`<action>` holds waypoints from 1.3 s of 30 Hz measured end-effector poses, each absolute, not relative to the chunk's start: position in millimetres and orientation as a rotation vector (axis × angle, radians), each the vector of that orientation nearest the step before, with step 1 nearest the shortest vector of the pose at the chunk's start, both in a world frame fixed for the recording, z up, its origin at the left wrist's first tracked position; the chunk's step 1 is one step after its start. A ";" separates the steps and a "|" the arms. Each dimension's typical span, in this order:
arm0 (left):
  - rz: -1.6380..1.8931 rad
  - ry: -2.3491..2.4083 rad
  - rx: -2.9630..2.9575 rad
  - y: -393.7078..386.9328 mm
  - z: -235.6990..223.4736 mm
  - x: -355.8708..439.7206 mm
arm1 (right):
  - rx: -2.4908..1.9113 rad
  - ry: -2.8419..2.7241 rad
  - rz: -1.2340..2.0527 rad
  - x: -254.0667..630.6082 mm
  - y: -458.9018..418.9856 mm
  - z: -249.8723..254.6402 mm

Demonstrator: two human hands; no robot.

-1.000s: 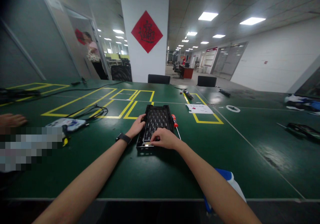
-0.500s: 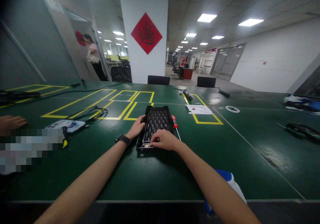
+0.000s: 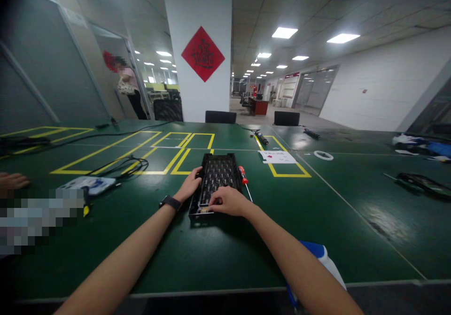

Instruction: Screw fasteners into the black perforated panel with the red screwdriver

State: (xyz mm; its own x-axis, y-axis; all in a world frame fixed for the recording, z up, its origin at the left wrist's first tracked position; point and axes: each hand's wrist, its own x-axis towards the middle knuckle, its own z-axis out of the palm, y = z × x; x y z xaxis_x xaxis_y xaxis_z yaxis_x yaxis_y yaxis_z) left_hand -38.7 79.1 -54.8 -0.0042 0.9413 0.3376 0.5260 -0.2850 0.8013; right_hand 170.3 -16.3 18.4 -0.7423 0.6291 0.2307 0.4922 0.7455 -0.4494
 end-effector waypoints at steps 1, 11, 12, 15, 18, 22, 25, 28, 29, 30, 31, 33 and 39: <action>1.227 1.511 1.830 79.1 -54.8 -38.7 | -0.863 -2.579 0.517 170.3 -16.3 18.1; 1.225 1.509 1.836 78.4 -53.3 -38.9 | -0.817 -2.576 0.514 170.4 -17.4 20.5; 1.227 1.508 1.827 78.3 -53.3 -38.9 | -0.811 -2.577 0.515 170.3 -17.4 20.8; 1.235 1.496 1.803 78.1 -53.7 -39.0 | -0.818 -2.576 0.514 170.0 -17.0 20.6; 1.243 1.485 1.801 77.8 -54.2 -38.9 | -0.828 -2.577 0.518 170.2 -15.7 18.8; 1.263 1.456 1.843 77.0 -53.4 -38.7 | -0.835 -2.588 0.519 170.1 -13.9 16.1; 1.244 1.424 1.946 77.1 -52.3 -39.2 | -0.837 -2.597 0.508 169.6 -13.1 14.3; 1.200 1.428 2.006 77.6 -52.4 -39.9 | -0.836 -2.594 0.501 169.0 -12.8 13.3; 1.189 1.436 2.009 77.7 -52.6 -39.9 | -0.835 -2.588 0.499 168.8 -12.7 13.2; 1.185 1.443 2.007 77.6 -52.9 -39.9 | -0.831 -2.582 0.499 168.7 -12.7 13.2; 1.184 1.449 2.002 77.3 -53.2 -39.9 | -0.825 -2.573 0.500 168.6 -12.8 13.4; 1.192 1.454 1.993 76.4 -53.4 -39.8 | -0.808 -2.558 0.502 168.6 -12.8 13.8; 1.238 1.451 1.957 72.7 -52.9 -39.3 | -0.819 -2.566 0.510 169.6 -12.0 13.9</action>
